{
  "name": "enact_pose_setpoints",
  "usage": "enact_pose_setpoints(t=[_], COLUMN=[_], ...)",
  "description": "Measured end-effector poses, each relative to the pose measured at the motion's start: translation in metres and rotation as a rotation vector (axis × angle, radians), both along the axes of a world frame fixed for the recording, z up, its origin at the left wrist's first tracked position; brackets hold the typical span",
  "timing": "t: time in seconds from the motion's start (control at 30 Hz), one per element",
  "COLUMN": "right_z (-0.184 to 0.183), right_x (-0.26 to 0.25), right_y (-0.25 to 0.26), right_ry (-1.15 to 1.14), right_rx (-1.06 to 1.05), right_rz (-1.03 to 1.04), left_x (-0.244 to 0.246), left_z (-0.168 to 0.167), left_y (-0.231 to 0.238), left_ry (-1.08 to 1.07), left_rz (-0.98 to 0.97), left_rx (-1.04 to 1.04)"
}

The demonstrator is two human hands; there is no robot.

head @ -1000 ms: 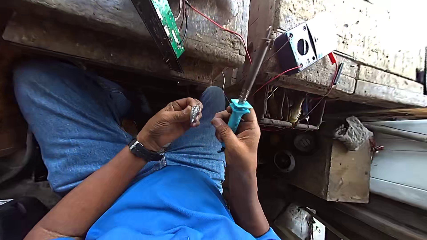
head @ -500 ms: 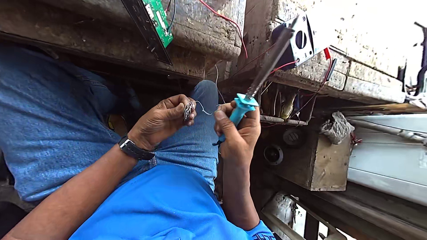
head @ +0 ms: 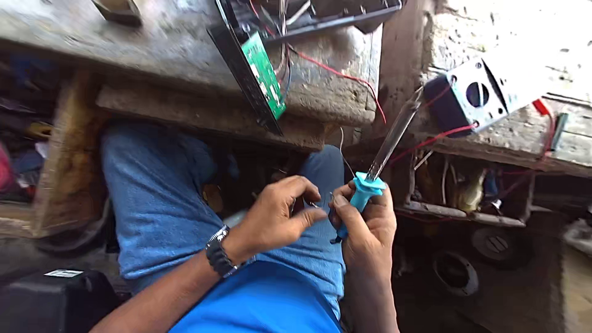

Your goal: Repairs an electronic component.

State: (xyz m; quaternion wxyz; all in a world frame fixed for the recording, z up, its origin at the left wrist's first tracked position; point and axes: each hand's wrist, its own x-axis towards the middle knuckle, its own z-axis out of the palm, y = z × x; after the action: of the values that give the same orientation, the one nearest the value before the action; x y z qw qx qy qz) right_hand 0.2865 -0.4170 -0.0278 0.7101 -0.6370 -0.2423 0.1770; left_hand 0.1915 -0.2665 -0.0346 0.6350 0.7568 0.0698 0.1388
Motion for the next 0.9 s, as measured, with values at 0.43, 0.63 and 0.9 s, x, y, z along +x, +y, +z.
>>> enact_pose_setpoints(t=[0.43,0.63,0.9], right_z=[-0.006,-0.013,-0.039], right_x=[0.017,0.024,0.049], right_y=[-0.006,-0.006,-0.013], right_ry=[0.117,0.073,-0.054], right_rx=[0.055,0.087,-0.023], right_rz=[0.28,0.373,0.367], left_x=[-0.001,-0.009,-0.032], left_z=[0.015,0.011,0.066], left_y=[0.021,0.014,0.061], left_ry=[0.004,-0.157,-0.195], left_rz=[-0.126,-0.015,0.303], left_rx=[0.256,0.354,0.747])
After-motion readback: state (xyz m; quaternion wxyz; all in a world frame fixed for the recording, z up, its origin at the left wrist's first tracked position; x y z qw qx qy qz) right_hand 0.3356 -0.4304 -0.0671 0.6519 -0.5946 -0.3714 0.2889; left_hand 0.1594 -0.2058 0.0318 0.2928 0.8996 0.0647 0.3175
